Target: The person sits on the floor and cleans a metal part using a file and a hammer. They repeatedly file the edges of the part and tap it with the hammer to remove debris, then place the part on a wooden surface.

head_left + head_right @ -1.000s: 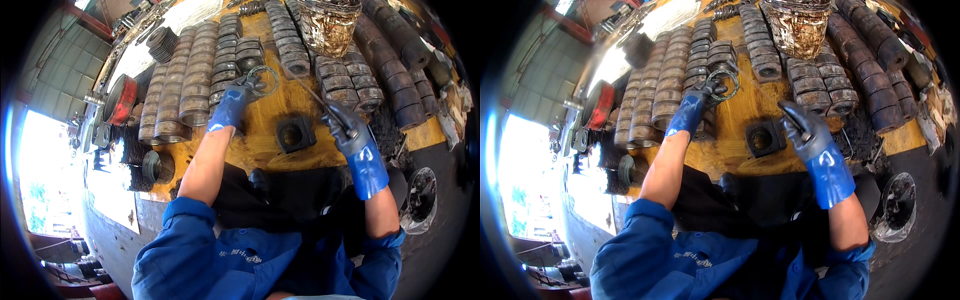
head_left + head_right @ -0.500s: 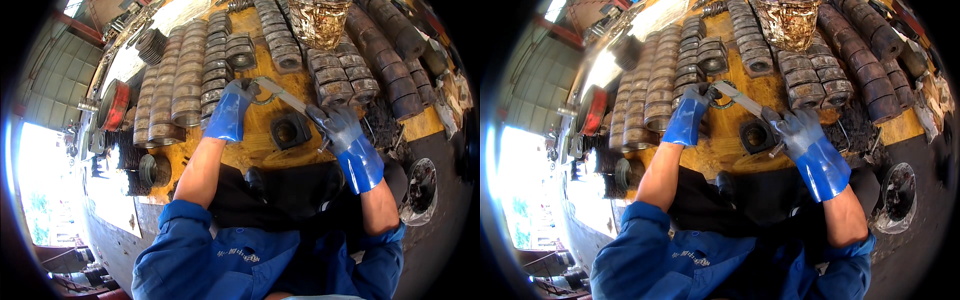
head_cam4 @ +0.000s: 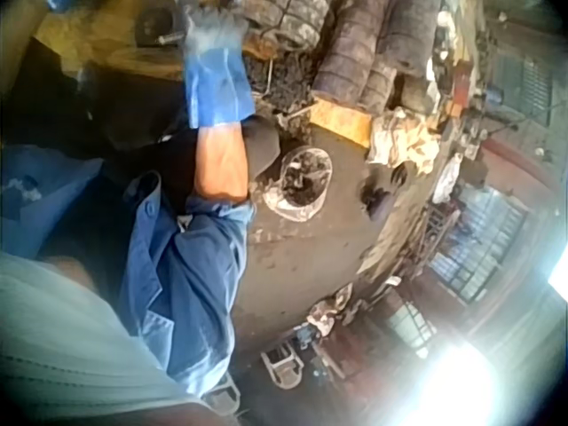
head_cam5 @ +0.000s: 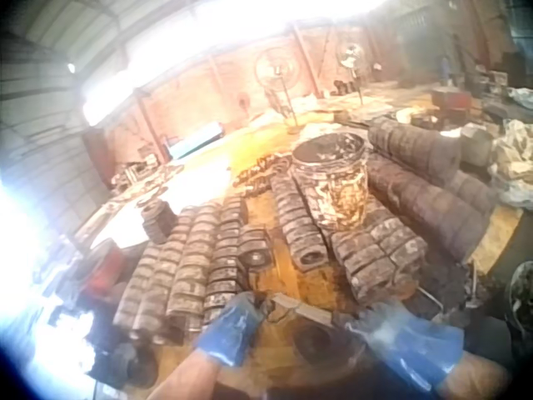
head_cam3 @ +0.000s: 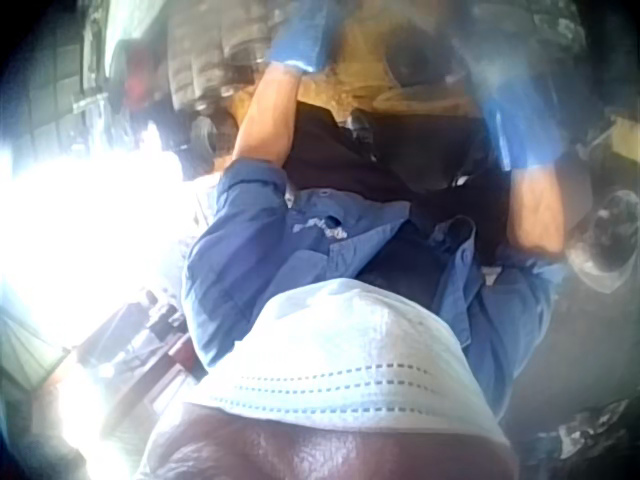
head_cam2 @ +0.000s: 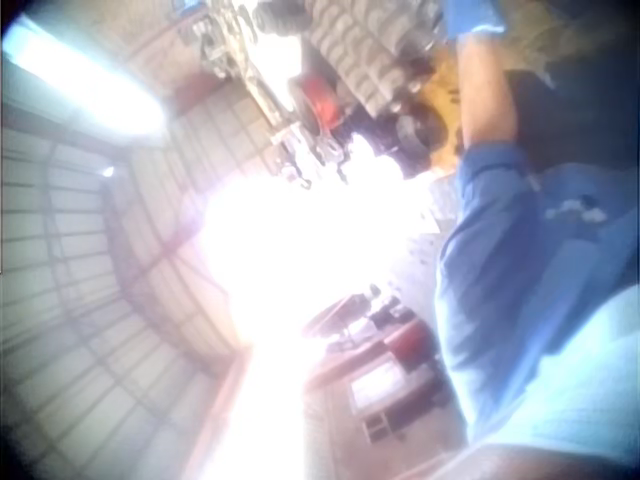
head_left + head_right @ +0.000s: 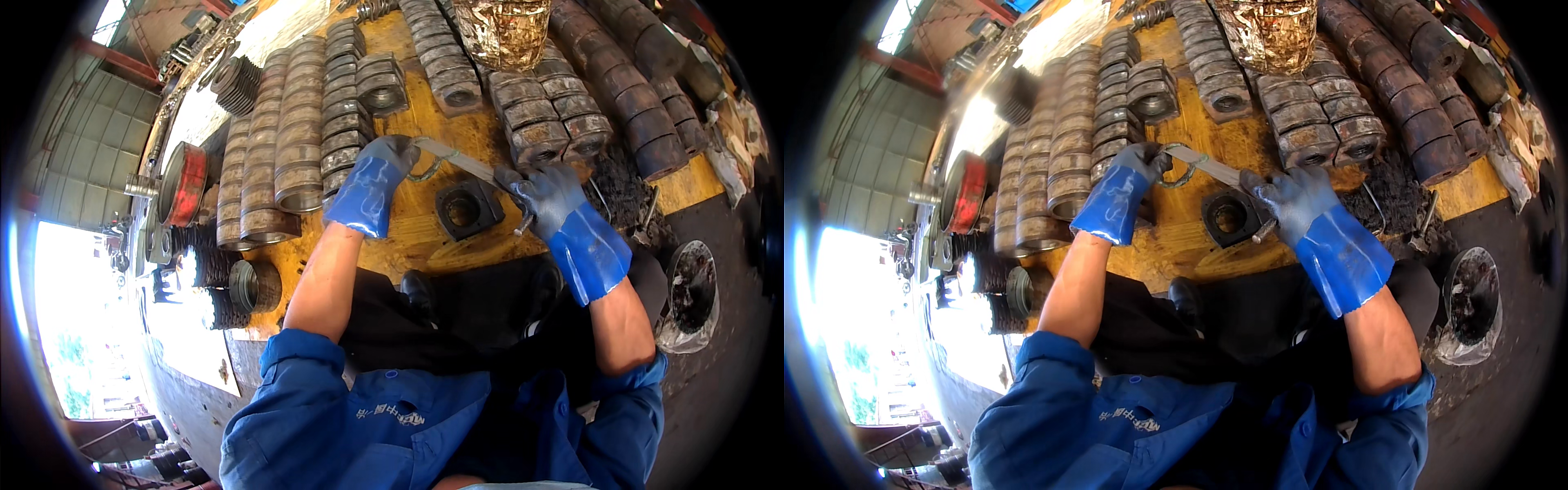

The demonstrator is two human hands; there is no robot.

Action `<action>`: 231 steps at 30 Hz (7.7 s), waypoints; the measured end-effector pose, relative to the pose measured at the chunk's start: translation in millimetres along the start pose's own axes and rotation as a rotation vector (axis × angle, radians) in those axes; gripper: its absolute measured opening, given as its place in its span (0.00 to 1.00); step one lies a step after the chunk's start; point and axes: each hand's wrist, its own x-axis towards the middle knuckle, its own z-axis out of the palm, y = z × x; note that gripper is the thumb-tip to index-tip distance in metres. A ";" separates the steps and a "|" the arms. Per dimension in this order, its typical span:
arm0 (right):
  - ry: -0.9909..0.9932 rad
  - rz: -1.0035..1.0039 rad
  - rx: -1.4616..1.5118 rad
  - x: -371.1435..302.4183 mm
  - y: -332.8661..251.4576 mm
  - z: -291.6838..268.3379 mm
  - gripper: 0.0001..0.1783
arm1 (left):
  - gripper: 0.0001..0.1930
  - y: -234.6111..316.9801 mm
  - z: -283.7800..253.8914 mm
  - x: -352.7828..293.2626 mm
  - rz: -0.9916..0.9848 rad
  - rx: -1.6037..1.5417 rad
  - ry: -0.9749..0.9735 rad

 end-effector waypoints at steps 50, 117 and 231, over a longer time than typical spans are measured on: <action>-0.120 0.961 1.427 6.0 -23.1 -3.7 0.20 | 0.12 -17.0 17.1 27.6 0.420 -0.270 0.446; 0.157 1.206 2.331 11.7 6.4 6.9 0.17 | 0.16 -8.5 6.9 33.6 -0.015 -2.000 -0.264; -0.081 1.479 -0.395 -530.2 38.6 -64.7 0.15 | 0.15 -57.3 23.0 43.7 0.483 -0.568 -0.188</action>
